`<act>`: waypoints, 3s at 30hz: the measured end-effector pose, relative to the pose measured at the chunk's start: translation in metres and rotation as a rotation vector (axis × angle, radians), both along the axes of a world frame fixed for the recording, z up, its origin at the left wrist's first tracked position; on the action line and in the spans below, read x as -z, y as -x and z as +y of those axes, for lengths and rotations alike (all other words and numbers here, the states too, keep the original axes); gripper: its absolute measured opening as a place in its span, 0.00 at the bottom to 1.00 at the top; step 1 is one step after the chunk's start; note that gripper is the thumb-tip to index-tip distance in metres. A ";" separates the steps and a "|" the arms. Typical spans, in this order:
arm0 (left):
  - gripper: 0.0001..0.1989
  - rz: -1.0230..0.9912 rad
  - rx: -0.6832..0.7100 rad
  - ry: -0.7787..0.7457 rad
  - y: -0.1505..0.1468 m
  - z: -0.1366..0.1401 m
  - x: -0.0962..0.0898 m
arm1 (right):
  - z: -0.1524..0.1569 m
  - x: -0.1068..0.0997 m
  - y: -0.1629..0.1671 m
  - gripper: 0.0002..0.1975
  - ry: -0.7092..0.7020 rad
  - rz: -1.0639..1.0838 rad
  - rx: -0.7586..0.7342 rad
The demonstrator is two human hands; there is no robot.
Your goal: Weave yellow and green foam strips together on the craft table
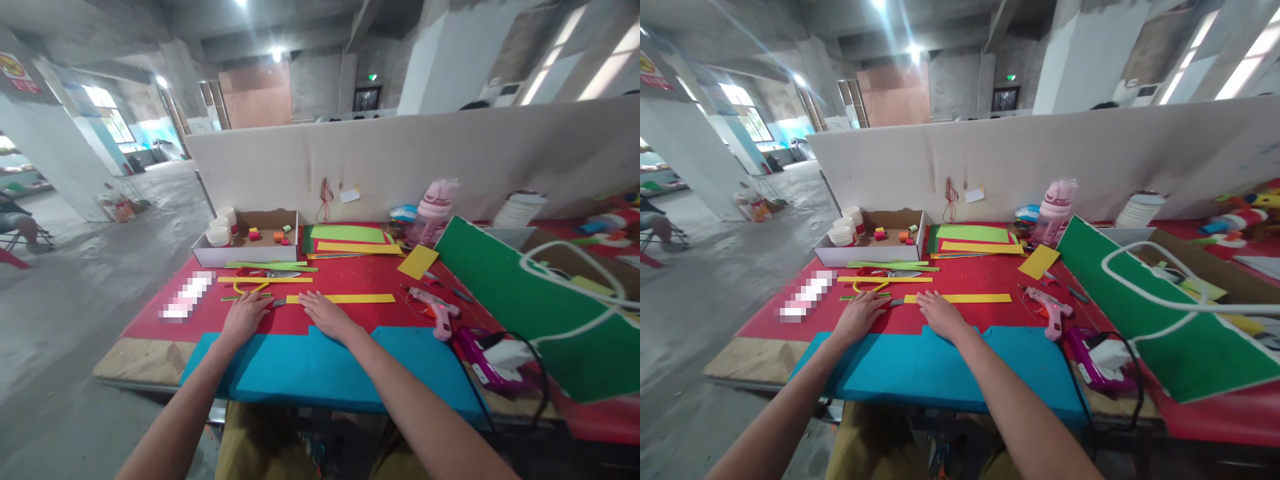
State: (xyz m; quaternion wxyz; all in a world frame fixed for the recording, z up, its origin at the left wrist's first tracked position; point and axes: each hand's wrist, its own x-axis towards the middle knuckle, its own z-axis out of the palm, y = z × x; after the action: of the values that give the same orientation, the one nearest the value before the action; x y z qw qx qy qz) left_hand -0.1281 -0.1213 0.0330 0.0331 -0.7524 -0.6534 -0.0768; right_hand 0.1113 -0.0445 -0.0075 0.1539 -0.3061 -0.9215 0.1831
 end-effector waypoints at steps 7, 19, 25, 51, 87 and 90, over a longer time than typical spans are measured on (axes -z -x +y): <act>0.18 -0.004 -0.005 0.003 -0.006 -0.002 -0.001 | -0.002 -0.003 0.000 0.24 0.025 0.009 0.014; 0.17 -0.050 -0.035 0.038 -0.021 -0.002 0.001 | -0.002 0.000 0.000 0.24 -0.008 0.039 0.036; 0.17 -0.025 -0.036 0.007 -0.023 -0.005 -0.001 | -0.004 -0.003 -0.002 0.25 0.018 0.013 0.057; 0.19 -0.029 -0.033 -0.008 -0.025 0.002 0.002 | 0.025 -0.004 -0.042 0.22 0.005 -0.090 0.061; 0.18 -0.047 -0.030 -0.041 -0.038 0.005 0.009 | 0.023 -0.005 -0.044 0.19 0.025 -0.008 0.086; 0.18 -0.052 -0.025 -0.035 -0.039 0.005 0.009 | 0.023 -0.005 -0.044 0.19 0.027 -0.012 0.083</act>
State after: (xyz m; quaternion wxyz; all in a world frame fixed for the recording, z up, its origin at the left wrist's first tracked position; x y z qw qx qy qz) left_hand -0.0889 -0.1163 0.0243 0.0303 -0.7411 -0.6620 -0.1076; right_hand 0.1552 -0.0212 -0.0028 0.1517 -0.3474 -0.9062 0.1873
